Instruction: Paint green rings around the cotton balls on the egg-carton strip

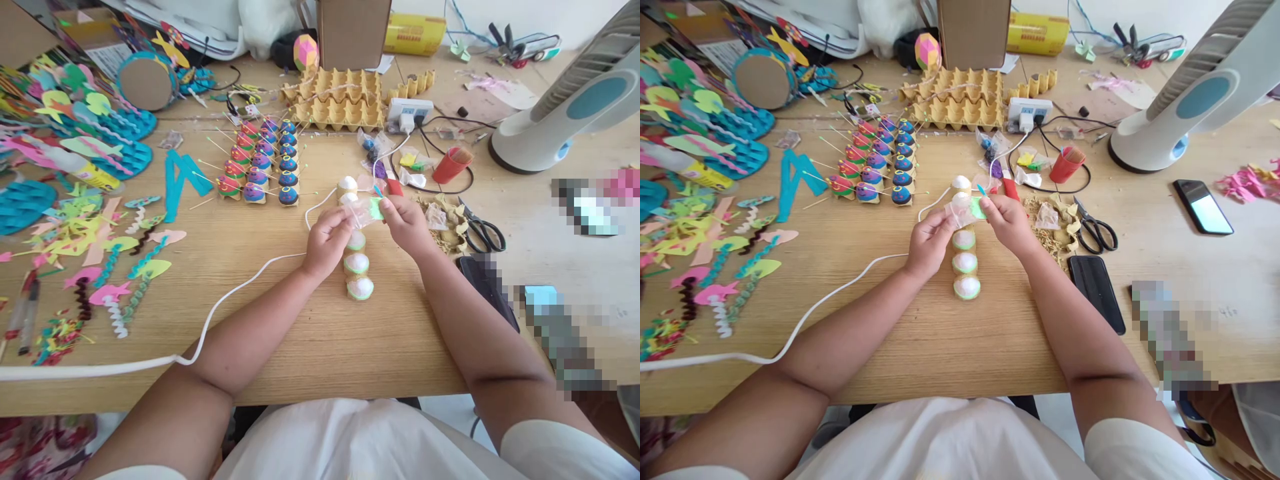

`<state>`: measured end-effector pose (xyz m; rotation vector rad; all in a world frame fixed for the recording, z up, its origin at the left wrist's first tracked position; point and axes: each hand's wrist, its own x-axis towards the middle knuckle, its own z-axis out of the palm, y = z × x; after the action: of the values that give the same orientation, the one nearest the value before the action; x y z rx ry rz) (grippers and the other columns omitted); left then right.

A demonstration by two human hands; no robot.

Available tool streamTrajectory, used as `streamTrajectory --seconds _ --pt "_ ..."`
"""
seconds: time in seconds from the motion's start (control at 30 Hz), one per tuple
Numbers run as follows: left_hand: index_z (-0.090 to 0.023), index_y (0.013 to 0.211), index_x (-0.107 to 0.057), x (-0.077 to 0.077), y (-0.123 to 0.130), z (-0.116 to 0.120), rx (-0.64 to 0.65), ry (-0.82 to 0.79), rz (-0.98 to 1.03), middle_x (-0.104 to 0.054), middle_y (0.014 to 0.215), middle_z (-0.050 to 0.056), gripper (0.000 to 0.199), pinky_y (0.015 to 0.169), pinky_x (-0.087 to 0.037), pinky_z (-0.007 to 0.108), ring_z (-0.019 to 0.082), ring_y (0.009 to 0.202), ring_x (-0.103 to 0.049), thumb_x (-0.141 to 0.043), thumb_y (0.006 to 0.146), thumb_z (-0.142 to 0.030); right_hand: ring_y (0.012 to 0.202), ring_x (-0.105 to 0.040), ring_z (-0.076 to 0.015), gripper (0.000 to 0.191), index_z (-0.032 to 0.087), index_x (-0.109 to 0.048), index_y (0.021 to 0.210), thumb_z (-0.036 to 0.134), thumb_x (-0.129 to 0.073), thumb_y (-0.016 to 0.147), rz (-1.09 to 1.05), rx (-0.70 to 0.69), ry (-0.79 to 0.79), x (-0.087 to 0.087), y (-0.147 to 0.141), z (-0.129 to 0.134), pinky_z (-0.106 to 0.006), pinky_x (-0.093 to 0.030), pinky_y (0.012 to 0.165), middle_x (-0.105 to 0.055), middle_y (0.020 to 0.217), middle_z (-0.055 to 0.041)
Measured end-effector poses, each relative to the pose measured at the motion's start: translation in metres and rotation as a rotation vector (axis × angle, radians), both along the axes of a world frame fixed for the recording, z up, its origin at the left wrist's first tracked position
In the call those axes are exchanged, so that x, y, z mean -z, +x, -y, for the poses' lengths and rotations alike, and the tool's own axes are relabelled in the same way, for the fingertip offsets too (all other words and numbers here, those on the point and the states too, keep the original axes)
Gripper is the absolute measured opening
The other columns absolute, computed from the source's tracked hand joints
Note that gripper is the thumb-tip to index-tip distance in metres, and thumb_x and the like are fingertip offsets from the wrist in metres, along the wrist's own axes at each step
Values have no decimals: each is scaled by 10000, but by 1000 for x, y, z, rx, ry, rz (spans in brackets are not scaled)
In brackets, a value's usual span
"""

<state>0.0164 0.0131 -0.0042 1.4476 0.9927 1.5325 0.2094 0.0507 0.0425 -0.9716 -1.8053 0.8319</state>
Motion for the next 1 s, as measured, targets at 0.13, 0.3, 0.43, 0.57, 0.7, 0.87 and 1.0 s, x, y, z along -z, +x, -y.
streamTrajectory --seconds 0.13,0.3,0.43,0.57,0.7,0.87,1.0 --pt "-247 1138 -868 1 4 1 20 -140 73 -857 1171 83 390 1017 -610 397 242 1095 -782 -832 909 -560 635 -406 -137 644 234 -459 679 784 -521 1009 31 -19 63 0 1 0 -336 -317 617 -462 661 14" --pt "-270 1141 -882 0 2 2 -145 -9 -98 -865 1109 68 277 918 -600 353 203 981 -764 -831 932 -444 656 -374 -144 598 245 -490 740 787 -577 980 -20 -17 35 4 -2 1 -331 -317 623 -428 688 26" --pt "-276 1192 -874 -1 -2 2 -155 54 -177 -861 1047 65 312 898 -580 356 204 953 -747 -799 968 -480 697 -407 -146 553 247 -560 828 779 -654 941 -88 -86 -55 4 -3 2 -313 -359 645 -466 728 30" --pt "-270 1183 -875 -4 -3 1 -137 104 -227 -857 1025 67 385 916 -576 370 207 944 -743 -756 982 -577 692 -422 -131 529 239 -595 847 738 -762 890 -180 -147 -160 2 -2 2 -290 -383 647 -500 738 35" --pt "-272 1191 -869 -5 -3 0 -155 153 -253 -857 1031 66 387 947 -572 384 212 974 -747 -743 992 -579 681 -479 -117 535 239 -660 916 735 -834 818 -331 -209 -328 1 0 -1 -271 -420 632 -571 777 33" --pt "-273 1220 -858 -1 -2 -2 -137 137 -195 -851 1074 79 395 934 -585 380 221 1005 -748 -760 981 -572 692 -506 -107 519 237 -705 959 612 -969 715 -346 -210 -369 2 -2 -1 -256 -442 620 -649 837 24" --pt "-273 1218 -858 0 0 0 -142 97 -202 -845 1050 68 370 899 -594 358 193 909 -728 -755 992 -546 591 -422 -81 539 219 -652 811 667 -941 726 -336 -107 -328 4 -3 -2 -252 -323 554 -555 668 55"
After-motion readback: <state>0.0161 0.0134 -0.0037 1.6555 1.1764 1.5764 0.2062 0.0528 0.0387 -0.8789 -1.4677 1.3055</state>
